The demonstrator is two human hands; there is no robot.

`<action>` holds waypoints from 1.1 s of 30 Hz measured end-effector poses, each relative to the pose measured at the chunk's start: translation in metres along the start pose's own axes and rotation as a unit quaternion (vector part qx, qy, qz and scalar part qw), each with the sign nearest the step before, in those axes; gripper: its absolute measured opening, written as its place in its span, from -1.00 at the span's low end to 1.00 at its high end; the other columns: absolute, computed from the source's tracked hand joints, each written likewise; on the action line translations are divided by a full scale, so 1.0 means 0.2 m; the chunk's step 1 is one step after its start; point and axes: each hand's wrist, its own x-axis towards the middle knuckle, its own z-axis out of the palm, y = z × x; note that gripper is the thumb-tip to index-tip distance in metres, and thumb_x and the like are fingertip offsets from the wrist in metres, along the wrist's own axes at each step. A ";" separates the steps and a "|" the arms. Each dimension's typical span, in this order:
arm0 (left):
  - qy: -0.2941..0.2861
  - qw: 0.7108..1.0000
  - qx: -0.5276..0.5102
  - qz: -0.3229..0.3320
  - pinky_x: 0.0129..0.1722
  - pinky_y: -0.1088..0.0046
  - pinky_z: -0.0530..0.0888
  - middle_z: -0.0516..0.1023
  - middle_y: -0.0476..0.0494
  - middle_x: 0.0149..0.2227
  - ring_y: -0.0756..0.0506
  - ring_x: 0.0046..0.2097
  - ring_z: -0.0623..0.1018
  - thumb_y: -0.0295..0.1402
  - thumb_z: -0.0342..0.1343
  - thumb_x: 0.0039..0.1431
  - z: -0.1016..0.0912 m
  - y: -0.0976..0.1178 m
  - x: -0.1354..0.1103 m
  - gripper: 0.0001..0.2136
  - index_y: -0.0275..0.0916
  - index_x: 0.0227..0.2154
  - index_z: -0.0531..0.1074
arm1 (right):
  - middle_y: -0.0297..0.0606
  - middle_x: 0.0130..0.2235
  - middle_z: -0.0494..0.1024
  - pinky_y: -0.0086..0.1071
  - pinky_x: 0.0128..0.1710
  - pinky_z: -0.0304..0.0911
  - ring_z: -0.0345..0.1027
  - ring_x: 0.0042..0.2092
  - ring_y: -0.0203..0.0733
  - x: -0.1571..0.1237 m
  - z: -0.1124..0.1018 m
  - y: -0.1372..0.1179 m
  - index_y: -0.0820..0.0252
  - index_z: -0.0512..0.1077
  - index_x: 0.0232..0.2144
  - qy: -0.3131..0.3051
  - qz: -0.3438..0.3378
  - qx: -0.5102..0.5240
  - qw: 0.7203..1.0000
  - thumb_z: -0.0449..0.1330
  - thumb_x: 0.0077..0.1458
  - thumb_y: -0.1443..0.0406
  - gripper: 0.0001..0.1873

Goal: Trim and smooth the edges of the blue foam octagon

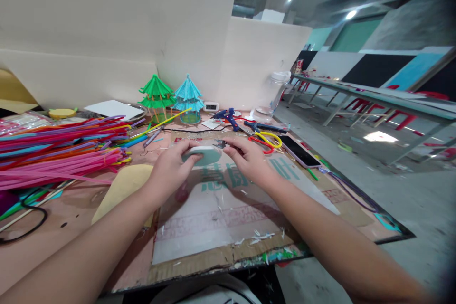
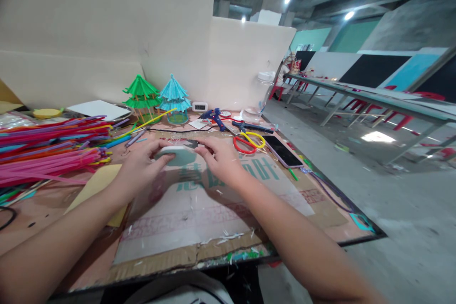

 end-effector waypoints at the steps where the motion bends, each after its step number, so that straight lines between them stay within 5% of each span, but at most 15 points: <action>1: 0.001 1.000 -0.001 -0.003 -0.21 0.40 0.40 0.61 -0.04 -0.23 -0.11 -0.21 0.54 -0.34 0.07 0.20 0.00 0.00 0.00 -0.85 -0.16 -0.19 0.48 | -0.18 -0.17 0.63 -0.27 -0.17 0.35 0.49 -0.15 -0.11 0.00 0.00 0.00 0.12 0.53 -0.09 -0.003 -0.001 0.000 1.000 0.12 0.26 0.19 -0.73; 22: -0.031 0.996 0.076 0.042 -0.21 0.41 0.40 0.63 -0.04 -0.23 -0.13 -0.19 0.56 -0.40 0.03 0.19 0.00 0.02 -0.02 -0.84 -0.16 -0.25 0.49 | -0.22 -0.32 0.59 -0.36 -0.29 0.24 0.42 -0.28 -0.19 -0.01 0.00 -0.06 0.15 0.54 -0.12 -0.086 -0.043 -0.038 0.995 0.07 0.31 0.18 -0.71; 33: 0.014 0.999 -0.017 -0.029 -0.26 0.42 0.41 0.59 -0.07 -0.23 -0.10 -0.24 0.53 -0.35 0.11 0.16 0.00 0.02 0.00 -0.83 -0.21 -0.18 0.46 | -0.14 -0.10 0.63 -0.22 -0.14 0.39 0.51 -0.12 -0.07 0.01 -0.01 0.02 0.15 0.52 -0.05 0.026 0.020 -0.001 0.999 0.11 0.25 0.17 -0.68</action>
